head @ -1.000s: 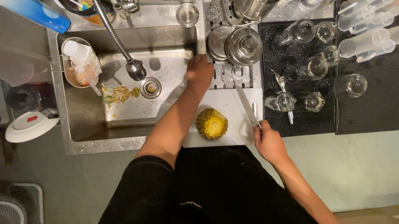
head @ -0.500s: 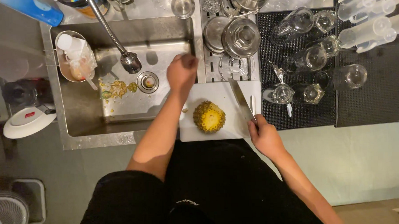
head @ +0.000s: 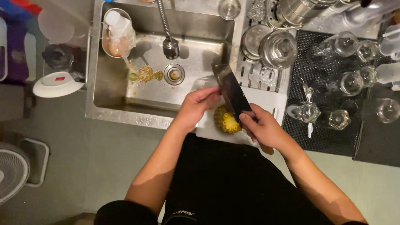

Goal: The person holds a whole pineapple at a sink, places it on a cutting board, and cuts off the top with a knife. They then peel the skin off the pineapple in strips over the sink, letting the rind fall into the basin, and trim the remaining eyes from the fruit.

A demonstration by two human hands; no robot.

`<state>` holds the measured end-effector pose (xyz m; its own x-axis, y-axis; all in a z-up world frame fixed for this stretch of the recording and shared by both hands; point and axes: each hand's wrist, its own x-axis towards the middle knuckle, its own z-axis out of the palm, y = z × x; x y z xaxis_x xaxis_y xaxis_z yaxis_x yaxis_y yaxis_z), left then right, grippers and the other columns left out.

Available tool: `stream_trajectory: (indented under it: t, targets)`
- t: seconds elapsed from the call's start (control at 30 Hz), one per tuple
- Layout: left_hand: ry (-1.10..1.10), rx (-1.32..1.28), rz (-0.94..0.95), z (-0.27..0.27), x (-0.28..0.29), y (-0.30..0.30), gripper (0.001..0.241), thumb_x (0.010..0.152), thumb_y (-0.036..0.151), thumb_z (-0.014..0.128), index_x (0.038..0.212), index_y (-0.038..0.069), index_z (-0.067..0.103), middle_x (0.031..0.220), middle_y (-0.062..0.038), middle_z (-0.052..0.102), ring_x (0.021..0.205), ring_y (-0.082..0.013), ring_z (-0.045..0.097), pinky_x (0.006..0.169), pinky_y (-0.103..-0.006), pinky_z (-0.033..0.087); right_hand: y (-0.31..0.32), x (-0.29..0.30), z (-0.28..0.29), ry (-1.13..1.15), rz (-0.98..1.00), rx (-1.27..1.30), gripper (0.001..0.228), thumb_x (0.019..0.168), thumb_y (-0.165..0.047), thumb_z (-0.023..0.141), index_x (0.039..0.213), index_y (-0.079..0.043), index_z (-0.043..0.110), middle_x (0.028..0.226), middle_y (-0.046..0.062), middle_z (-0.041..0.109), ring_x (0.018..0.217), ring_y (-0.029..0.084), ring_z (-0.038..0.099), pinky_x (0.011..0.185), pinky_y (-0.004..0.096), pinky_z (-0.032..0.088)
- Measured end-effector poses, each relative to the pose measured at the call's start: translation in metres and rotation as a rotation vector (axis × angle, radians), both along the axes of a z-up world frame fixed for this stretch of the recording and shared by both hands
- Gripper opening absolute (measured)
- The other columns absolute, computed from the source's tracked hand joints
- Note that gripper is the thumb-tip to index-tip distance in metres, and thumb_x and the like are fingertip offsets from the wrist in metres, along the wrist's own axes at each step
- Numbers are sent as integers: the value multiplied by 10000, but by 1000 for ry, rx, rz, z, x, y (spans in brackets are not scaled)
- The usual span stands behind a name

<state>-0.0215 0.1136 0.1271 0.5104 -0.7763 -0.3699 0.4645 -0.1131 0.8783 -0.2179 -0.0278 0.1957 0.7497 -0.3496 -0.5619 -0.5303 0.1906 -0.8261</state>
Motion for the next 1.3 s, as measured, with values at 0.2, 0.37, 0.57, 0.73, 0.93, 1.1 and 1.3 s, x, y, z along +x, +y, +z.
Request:
stream_trajectory:
  t: [0.2, 0.37, 0.57, 0.73, 0.93, 1.1, 1.3]
  targets:
    - [-20, 11, 131, -68, 6, 5, 259, 950, 167, 751, 1123, -25, 759, 987, -48, 783, 881, -147, 673, 794, -279, 525, -5, 4, -1, -32, -21, -62, 194, 1026, -193, 573, 1093, -10, 583, 596, 30, 531, 433, 96, 464, 408, 272, 389]
    - [-799, 430, -27, -75, 2, 24, 435, 703, 365, 889, 942, 38, 731, 828, -92, 713, 748, -251, 676, 678, -376, 530, -15, -19, -15, -37, -212, -94, 192, 1017, -199, 584, 1065, -29, 508, 674, -11, 539, 479, 80, 476, 407, 277, 407]
    - [-600, 707, 432, -181, 23, 39, 371, 852, 387, 815, 909, 58, 653, 797, -78, 692, 742, -285, 673, 745, -396, 546, -19, -51, -22, 79, -291, -176, 185, 1024, -208, 580, 1050, -37, 516, 660, -4, 516, 491, 71, 467, 406, 279, 433]
    - [-762, 762, 476, -199, 61, 65, 522, 798, 251, 757, 1203, -29, 586, 1092, -219, 659, 1015, -387, 620, 928, -476, 493, -19, -76, -37, 111, -201, -535, 230, 1027, -214, 594, 1106, -2, 556, 847, 144, 679, 630, 256, 626, 545, 386, 507]
    - [-955, 557, -100, -19, -23, 16, 714, 821, 501, 792, 1346, 61, 592, 1329, -198, 551, 1270, -383, 529, 1095, -484, 448, -18, -81, -55, 320, 24, -797, 284, 1002, -248, 592, 1096, 19, 568, 865, 285, 713, 805, 484, 688, 719, 533, 550]
    - [-1138, 518, -415, 35, -81, -17, 1061, 501, 643, 904, 1373, 128, 588, 1341, -190, 497, 1213, -438, 479, 885, -563, 450, -14, -80, -71, 183, 118, -834, 267, 979, -229, 578, 1096, 11, 566, 839, 277, 704, 774, 477, 687, 699, 561, 542]
    - [-1251, 616, -528, 11, -68, -16, 1020, 602, 516, 886, 1441, 78, 506, 1345, -114, 523, 1251, -325, 502, 965, -497, 464, -15, -74, -70, 357, 289, -786, 235, 998, -253, 542, 1053, -27, 574, 772, 285, 694, 751, 487, 680, 710, 571, 537]
